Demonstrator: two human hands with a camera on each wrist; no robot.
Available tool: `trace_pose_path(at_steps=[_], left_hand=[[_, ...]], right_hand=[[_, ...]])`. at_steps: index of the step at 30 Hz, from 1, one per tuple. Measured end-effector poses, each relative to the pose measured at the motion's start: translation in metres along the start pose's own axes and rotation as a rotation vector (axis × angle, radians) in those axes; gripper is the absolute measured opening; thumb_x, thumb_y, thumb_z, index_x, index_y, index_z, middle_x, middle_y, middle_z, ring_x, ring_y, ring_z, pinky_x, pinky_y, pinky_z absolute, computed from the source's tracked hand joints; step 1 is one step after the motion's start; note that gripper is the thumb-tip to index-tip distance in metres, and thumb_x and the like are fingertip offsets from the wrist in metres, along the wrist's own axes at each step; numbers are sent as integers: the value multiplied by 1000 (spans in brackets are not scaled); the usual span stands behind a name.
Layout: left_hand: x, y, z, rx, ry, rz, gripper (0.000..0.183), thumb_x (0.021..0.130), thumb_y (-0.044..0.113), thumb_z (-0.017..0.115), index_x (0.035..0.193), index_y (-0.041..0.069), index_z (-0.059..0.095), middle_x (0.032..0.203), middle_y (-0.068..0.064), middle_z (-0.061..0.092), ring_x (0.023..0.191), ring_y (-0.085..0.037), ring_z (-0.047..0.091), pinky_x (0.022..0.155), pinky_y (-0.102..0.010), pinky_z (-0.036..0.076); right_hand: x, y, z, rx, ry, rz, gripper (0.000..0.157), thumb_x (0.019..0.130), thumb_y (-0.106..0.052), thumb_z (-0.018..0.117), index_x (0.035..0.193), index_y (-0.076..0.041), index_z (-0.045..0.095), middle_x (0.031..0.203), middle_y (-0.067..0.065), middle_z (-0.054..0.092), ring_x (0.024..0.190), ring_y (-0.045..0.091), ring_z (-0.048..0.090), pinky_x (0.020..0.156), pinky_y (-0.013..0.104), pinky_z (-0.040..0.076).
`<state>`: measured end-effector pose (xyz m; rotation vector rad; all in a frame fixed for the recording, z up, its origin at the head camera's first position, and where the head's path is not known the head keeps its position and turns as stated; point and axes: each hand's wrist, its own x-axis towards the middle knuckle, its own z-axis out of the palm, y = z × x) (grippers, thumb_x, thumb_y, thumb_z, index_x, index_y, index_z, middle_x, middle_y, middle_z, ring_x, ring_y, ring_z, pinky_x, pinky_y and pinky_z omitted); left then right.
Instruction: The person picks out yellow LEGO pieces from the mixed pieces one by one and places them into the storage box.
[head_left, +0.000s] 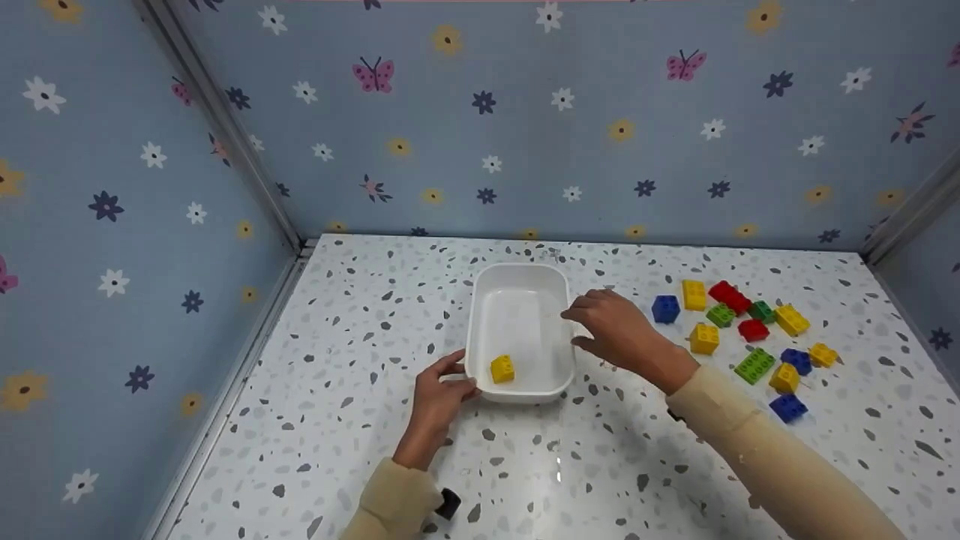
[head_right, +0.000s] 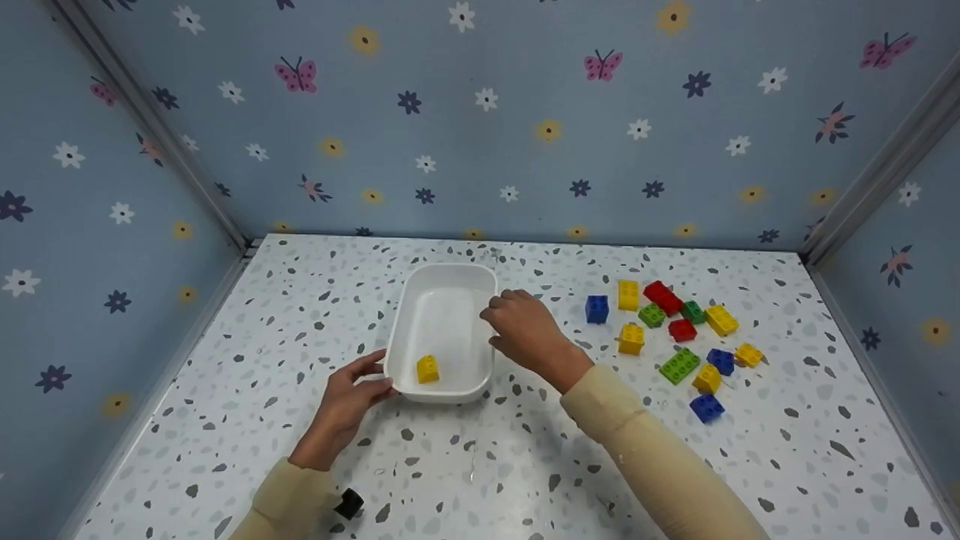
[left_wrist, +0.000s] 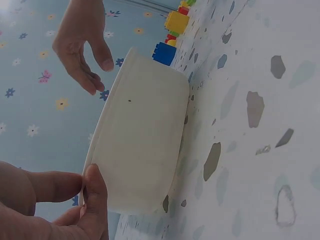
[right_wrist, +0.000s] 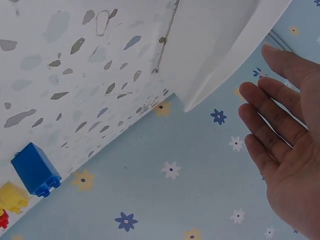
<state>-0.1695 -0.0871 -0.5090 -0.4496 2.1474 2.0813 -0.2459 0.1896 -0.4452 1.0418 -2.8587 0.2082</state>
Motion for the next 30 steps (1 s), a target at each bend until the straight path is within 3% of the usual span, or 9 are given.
trace_pose_path(at_steps=[14, 30], left_hand=[[2, -2, 2, 25, 15, -17, 55, 95, -8, 66, 149, 0, 58, 126, -20, 60, 93, -23, 68, 87, -30, 65], [1, -3, 0, -34, -8, 10, 54, 94, -11, 66, 147, -4, 58, 128, -26, 58, 88, -21, 68, 85, -31, 65]], right_hand=[[-34, 42, 0, 54, 69, 68, 38, 85, -9, 89, 120, -1, 77, 117, 17, 77, 110, 39, 69, 105, 57, 55], [-74, 82, -2, 75, 113, 137, 41, 80, -1, 91, 118, 4, 77, 112, 21, 77, 102, 41, 70, 92, 57, 61]])
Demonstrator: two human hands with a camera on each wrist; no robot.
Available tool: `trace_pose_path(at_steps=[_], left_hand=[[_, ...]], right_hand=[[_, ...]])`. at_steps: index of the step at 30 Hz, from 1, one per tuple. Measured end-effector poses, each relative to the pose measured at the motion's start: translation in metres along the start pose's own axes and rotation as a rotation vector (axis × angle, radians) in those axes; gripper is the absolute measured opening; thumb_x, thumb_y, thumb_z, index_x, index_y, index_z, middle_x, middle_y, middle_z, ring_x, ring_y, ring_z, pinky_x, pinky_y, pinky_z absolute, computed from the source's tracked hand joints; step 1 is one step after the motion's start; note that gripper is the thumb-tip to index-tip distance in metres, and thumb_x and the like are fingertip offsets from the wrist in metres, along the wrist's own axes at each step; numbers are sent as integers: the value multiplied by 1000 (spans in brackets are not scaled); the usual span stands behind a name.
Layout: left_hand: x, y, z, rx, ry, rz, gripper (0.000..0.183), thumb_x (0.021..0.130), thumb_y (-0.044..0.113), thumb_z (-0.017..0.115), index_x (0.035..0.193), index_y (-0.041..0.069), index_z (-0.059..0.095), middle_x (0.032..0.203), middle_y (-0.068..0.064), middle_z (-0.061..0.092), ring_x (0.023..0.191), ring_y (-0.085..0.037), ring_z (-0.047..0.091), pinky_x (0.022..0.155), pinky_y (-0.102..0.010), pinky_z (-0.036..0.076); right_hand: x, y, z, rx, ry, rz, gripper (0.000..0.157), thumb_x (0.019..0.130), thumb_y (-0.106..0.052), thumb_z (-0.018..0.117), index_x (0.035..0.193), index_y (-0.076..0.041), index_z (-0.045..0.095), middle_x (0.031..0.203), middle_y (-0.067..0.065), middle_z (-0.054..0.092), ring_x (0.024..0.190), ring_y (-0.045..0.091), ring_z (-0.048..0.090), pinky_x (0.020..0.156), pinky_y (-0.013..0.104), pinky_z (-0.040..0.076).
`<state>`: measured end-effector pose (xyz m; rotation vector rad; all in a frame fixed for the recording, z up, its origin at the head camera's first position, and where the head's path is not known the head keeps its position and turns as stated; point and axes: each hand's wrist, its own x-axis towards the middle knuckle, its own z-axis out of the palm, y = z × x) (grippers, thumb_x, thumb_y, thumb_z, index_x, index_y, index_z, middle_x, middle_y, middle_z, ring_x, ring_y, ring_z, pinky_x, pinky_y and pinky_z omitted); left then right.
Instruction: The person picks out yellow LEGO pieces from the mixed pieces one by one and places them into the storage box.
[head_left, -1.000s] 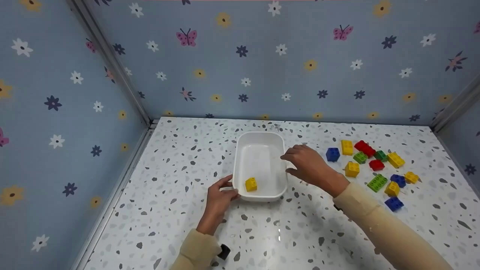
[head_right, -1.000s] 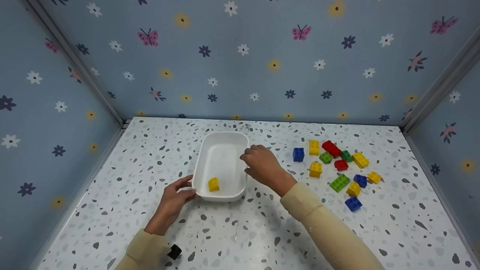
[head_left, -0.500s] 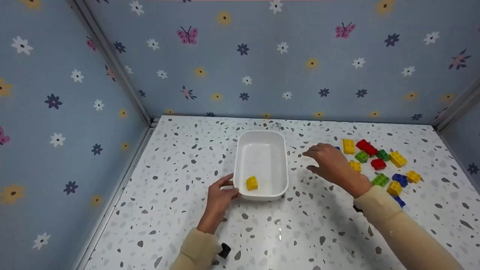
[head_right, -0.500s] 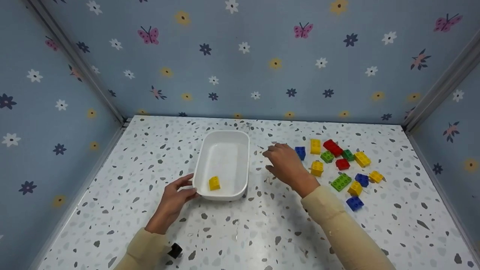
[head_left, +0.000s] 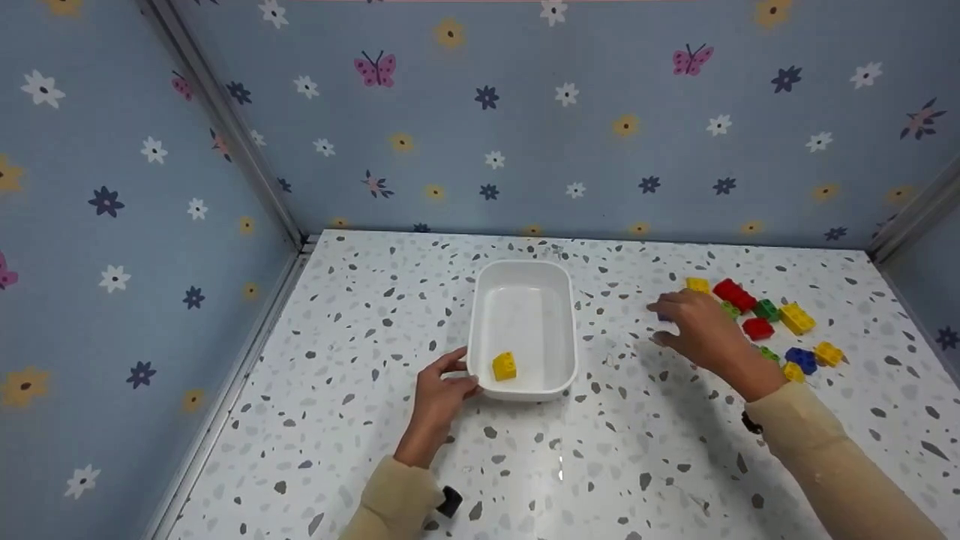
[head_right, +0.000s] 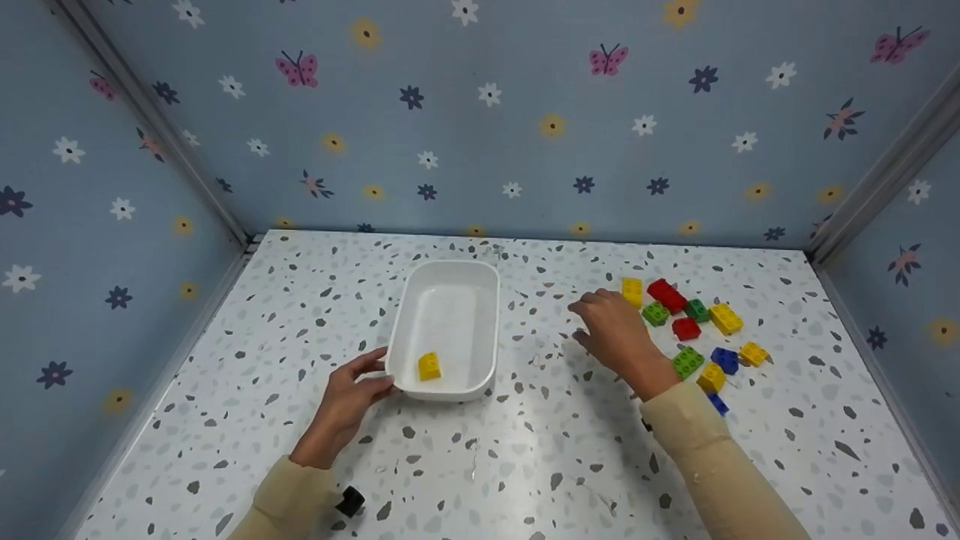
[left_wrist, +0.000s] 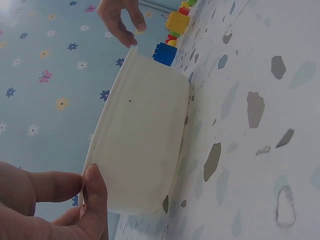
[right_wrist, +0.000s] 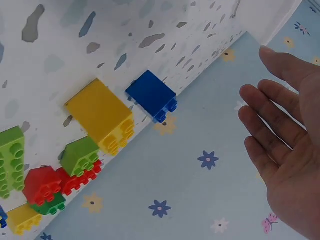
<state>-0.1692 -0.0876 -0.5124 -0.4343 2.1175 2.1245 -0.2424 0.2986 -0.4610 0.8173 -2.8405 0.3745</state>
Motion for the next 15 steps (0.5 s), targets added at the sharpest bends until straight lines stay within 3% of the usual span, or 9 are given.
trace_pose_path(at_steps=[9, 15], left_hand=[[0, 2, 0, 27, 9, -13, 56, 95, -9, 66, 149, -2, 56, 130, -25, 58, 92, -22, 68, 87, -32, 65], [-1, 2, 0, 45, 7, -6, 55, 95, -8, 66, 149, -2, 57, 129, -24, 58, 94, -24, 69, 87, -32, 65]], right_hand=[[-18, 16, -5, -7, -96, 169, 49, 82, -2, 89, 128, 2, 74, 123, 24, 73, 116, 46, 65, 100, 63, 56], [-28, 27, -5, 16, -104, 200, 49, 82, 0, 88, 129, 4, 72, 124, 26, 73, 116, 48, 66, 101, 65, 55]])
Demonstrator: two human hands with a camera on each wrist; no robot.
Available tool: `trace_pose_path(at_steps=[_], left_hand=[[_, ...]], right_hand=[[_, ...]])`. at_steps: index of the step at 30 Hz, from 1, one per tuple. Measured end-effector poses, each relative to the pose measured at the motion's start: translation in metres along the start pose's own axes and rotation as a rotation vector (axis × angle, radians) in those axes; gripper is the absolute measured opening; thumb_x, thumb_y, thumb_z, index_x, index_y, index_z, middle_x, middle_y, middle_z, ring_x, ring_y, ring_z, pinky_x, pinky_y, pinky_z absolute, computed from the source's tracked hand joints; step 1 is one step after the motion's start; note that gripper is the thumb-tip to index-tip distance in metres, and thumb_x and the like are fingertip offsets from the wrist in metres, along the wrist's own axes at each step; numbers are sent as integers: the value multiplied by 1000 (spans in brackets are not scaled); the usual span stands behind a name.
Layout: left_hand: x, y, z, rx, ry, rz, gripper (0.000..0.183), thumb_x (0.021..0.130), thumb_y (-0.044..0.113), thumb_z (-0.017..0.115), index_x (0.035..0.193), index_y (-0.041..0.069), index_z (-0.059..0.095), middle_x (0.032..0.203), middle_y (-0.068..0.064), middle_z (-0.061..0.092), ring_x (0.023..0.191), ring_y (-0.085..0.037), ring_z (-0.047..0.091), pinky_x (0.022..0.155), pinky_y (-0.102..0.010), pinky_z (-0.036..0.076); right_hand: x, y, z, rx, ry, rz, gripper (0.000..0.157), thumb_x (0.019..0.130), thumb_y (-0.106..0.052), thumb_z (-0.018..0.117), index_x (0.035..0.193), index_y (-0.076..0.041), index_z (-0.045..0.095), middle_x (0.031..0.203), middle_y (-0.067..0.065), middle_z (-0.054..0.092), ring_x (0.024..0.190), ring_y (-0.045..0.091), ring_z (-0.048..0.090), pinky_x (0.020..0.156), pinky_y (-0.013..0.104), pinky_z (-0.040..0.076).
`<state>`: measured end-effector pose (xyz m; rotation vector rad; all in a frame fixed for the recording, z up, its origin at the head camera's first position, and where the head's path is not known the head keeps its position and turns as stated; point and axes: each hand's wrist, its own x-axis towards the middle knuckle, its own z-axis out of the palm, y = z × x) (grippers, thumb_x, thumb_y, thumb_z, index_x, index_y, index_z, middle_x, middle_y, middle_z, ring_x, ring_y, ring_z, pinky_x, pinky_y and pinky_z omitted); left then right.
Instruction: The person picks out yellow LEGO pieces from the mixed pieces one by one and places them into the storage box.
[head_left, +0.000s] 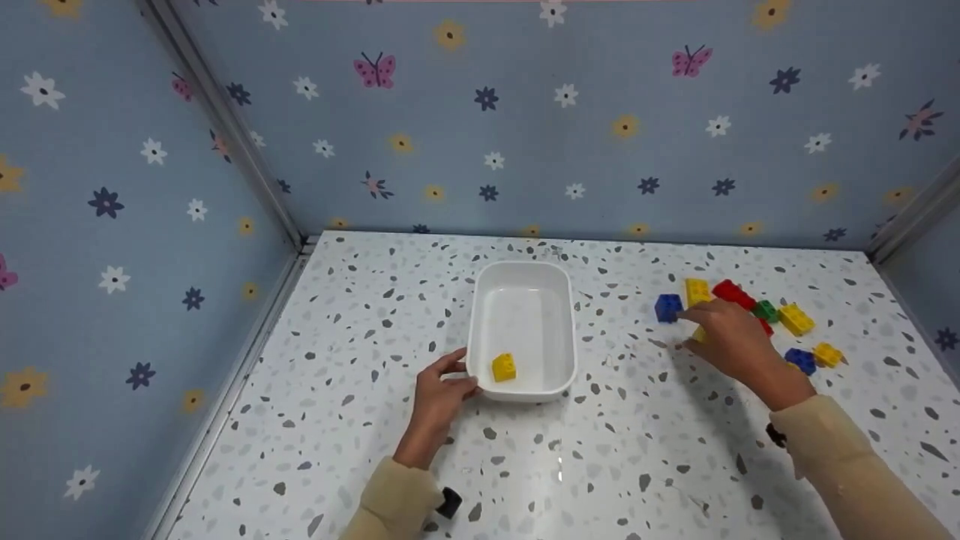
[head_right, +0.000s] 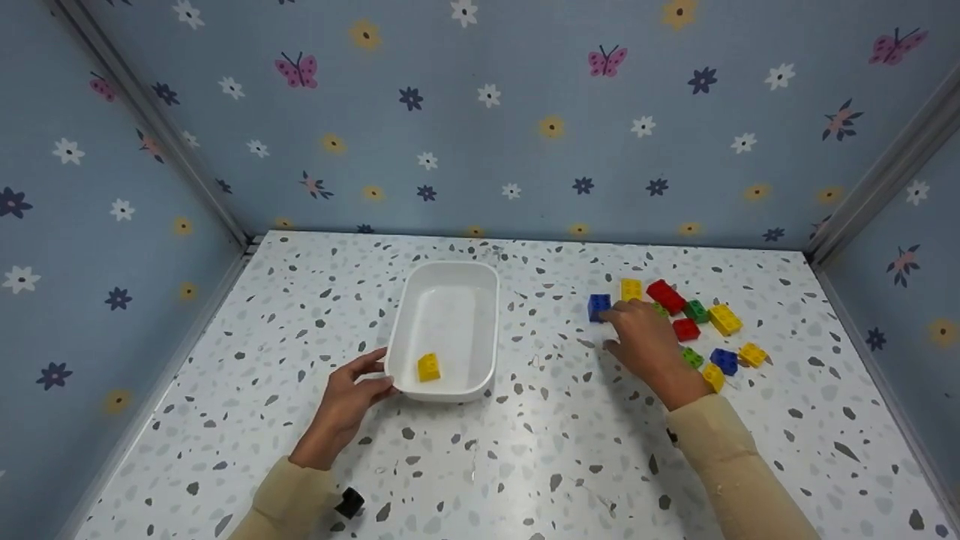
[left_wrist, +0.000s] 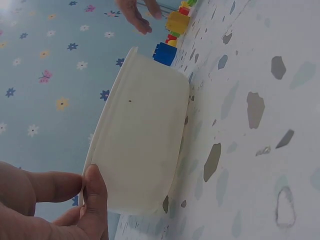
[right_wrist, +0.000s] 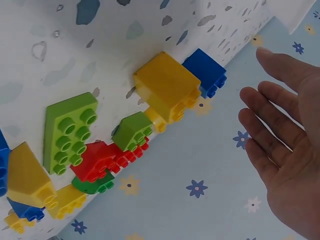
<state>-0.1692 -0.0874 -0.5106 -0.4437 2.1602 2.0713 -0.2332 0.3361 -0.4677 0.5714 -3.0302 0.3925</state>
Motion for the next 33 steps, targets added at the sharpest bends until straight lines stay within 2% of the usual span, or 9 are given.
trace_pose_path(at_steps=[7, 13, 19, 33], left_hand=[[0, -2, 0, 12, 2, -3, 56, 95, -8, 66, 150, -1, 57, 128, -23, 59, 92, -22, 69, 86, -30, 65], [-1, -2, -2, 5, 0, 13, 55, 95, -8, 67, 149, -3, 56, 127, -23, 59, 92, -22, 69, 87, -31, 65], [-1, -3, -1, 22, 5, 0, 54, 96, -6, 67, 149, -1, 57, 128, -22, 59, 92, -22, 69, 88, -30, 64], [0, -1, 0, 0, 9, -10, 54, 95, -9, 66, 148, -1, 58, 128, -23, 59, 95, -24, 69, 87, -30, 65]], right_hand=[[-7, 13, 4, -30, 12, 7, 48, 82, 5, 86, 128, 6, 72, 123, 29, 72, 114, 49, 66, 100, 65, 56], [-12, 21, 7, -23, 56, -16, 44, 80, 7, 86, 123, 9, 73, 112, 28, 74, 105, 47, 68, 96, 63, 58], [-14, 25, 10, -31, 34, 18, 44, 81, 6, 87, 123, 10, 73, 109, 25, 74, 101, 45, 67, 97, 63, 57], [-13, 33, 15, -52, 22, 71, 39, 83, 8, 84, 121, 9, 73, 112, 26, 74, 104, 46, 67, 99, 64, 56]])
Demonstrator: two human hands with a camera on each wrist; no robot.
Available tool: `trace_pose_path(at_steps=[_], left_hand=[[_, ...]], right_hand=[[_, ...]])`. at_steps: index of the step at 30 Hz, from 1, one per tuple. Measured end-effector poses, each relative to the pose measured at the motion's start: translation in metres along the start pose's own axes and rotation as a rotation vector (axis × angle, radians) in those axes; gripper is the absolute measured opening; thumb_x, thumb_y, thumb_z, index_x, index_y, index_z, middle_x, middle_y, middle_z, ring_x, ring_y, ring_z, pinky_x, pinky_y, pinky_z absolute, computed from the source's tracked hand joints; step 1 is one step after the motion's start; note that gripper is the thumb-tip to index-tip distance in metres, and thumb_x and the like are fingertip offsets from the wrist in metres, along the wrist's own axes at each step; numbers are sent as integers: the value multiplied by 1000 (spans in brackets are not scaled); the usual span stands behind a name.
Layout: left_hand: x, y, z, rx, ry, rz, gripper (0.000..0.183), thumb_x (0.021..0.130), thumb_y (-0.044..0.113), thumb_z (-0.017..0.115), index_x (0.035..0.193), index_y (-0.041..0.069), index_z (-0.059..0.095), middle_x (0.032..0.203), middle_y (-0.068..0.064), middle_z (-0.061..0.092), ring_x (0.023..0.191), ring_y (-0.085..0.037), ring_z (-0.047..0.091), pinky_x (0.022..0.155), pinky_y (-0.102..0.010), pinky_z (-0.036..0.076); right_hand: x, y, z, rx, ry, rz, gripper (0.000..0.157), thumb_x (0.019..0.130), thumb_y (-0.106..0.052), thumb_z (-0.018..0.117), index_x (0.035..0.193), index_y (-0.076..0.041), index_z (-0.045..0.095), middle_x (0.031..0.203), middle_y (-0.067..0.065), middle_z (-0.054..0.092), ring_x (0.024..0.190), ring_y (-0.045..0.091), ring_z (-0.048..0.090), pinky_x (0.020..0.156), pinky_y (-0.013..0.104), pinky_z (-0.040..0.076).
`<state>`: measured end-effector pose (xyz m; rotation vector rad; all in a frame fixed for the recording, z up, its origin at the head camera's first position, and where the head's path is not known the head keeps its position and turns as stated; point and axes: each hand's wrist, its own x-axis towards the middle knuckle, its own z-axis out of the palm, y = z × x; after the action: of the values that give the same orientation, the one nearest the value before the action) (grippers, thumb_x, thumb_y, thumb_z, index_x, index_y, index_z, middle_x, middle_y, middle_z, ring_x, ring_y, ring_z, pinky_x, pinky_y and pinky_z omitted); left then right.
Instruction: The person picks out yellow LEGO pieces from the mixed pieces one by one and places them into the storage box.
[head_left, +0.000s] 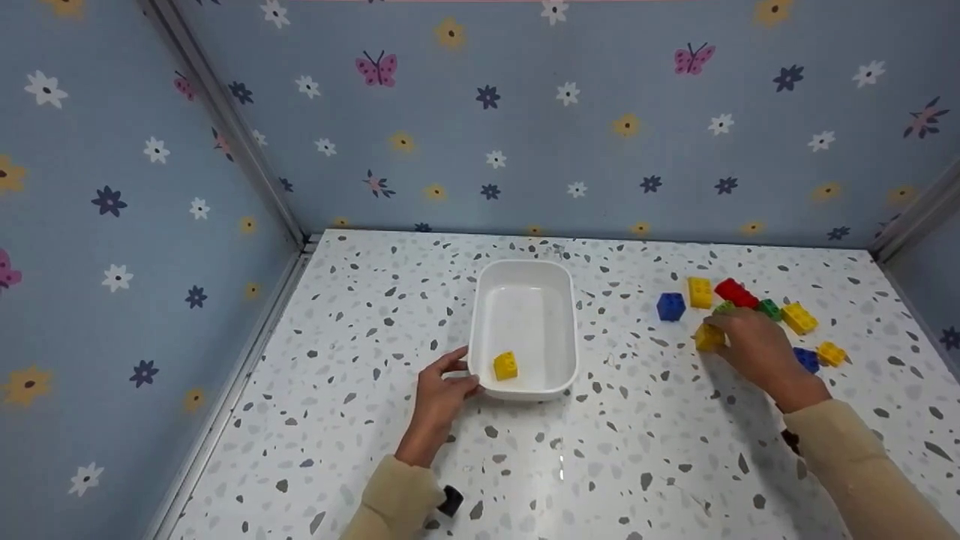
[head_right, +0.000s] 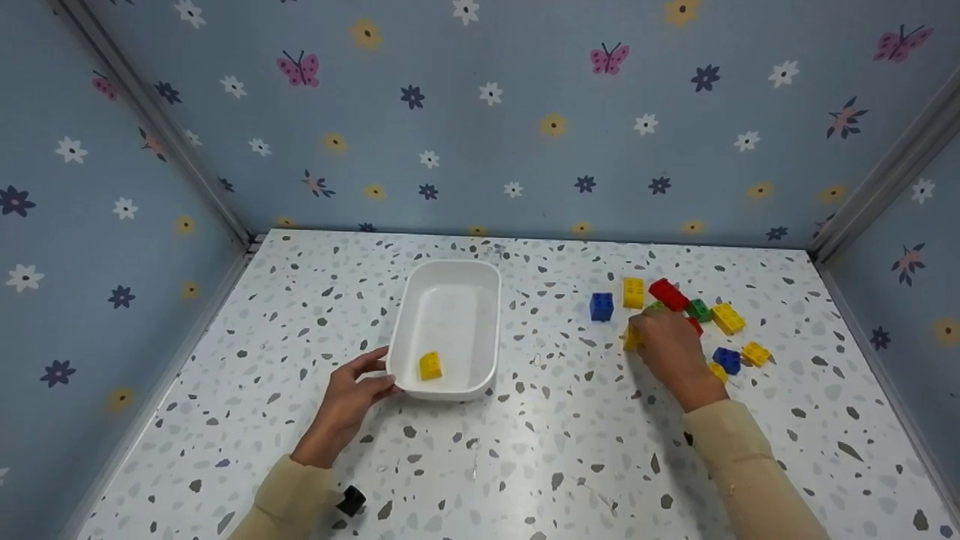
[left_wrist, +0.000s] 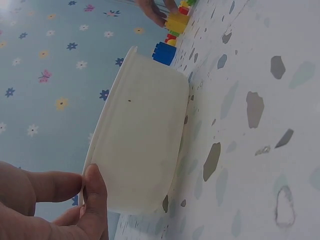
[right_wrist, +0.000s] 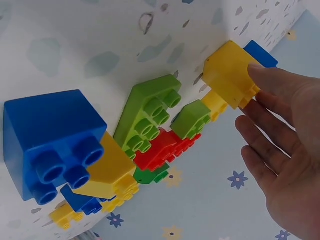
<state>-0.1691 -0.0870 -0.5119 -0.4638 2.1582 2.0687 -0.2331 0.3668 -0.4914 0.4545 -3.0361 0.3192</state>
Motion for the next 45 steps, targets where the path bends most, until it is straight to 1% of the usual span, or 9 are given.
trace_pose_path(at_steps=[4, 9, 16, 23, 29, 34, 41, 45], left_hand=[[0, 0, 0, -24, -4, 5, 55, 94, -10, 66, 148, -3, 57, 128, -23, 58, 94, -25, 69, 86, -31, 65], [0, 0, 0, -47, -1, 11, 55, 93, -11, 66, 147, -4, 57, 126, -24, 58, 88, -22, 68, 84, -31, 65], [-1, 0, 1, 11, 9, -2, 55, 95, -8, 67, 149, 0, 58, 128, -22, 59, 91, -21, 67, 88, -31, 65], [0, 0, 0, 35, 3, 2, 55, 95, -6, 66, 149, 1, 58, 129, -22, 59, 93, -21, 68, 90, -30, 64], [1, -1, 0, 40, -3, 5, 54, 96, -5, 66, 149, 1, 59, 129, -23, 60, 94, -22, 69, 90, -31, 64], [0, 0, -1, 40, -6, -4, 54, 96, -4, 66, 149, 2, 58, 129, -21, 59, 93, -21, 68, 89, -30, 64], [1, -1, 0, -2, 1, 5, 56, 94, -9, 66, 149, -3, 56, 126, -23, 59, 95, -26, 69, 86, -31, 65], [2, 0, 1, 16, 9, -8, 55, 95, -8, 66, 148, -1, 58, 126, -21, 59, 93, -23, 69, 86, -30, 65]], right_hand=[[0, 0, 1, 7, 5, 11, 38, 84, 9, 83, 121, 9, 73, 111, 26, 74, 103, 45, 66, 98, 64, 56], [1, 1, 1, 12, 12, 12, 36, 85, 11, 81, 120, 10, 73, 112, 28, 73, 103, 47, 66, 98, 64, 57], [1, 4, 0, 20, -2, 19, 35, 86, 10, 80, 120, 10, 73, 112, 28, 73, 104, 47, 65, 98, 64, 56], [3, 0, -5, 12, -2, 24, 36, 86, 9, 80, 121, 9, 72, 114, 27, 73, 106, 47, 65, 100, 65, 55], [8, -10, -12, 13, 5, 7, 38, 84, 10, 82, 121, 8, 73, 114, 26, 73, 107, 46, 66, 101, 64, 56], [14, -22, -16, -8, 36, -39, 38, 82, 12, 84, 119, 8, 75, 111, 25, 74, 104, 45, 68, 98, 62, 58], [24, -41, -22, -31, 63, -116, 34, 82, 11, 84, 115, 9, 76, 108, 26, 75, 102, 45, 68, 95, 59, 60], [31, -53, -26, -24, 71, -145, 33, 82, 9, 84, 115, 7, 77, 110, 24, 75, 104, 44, 67, 95, 57, 61]])
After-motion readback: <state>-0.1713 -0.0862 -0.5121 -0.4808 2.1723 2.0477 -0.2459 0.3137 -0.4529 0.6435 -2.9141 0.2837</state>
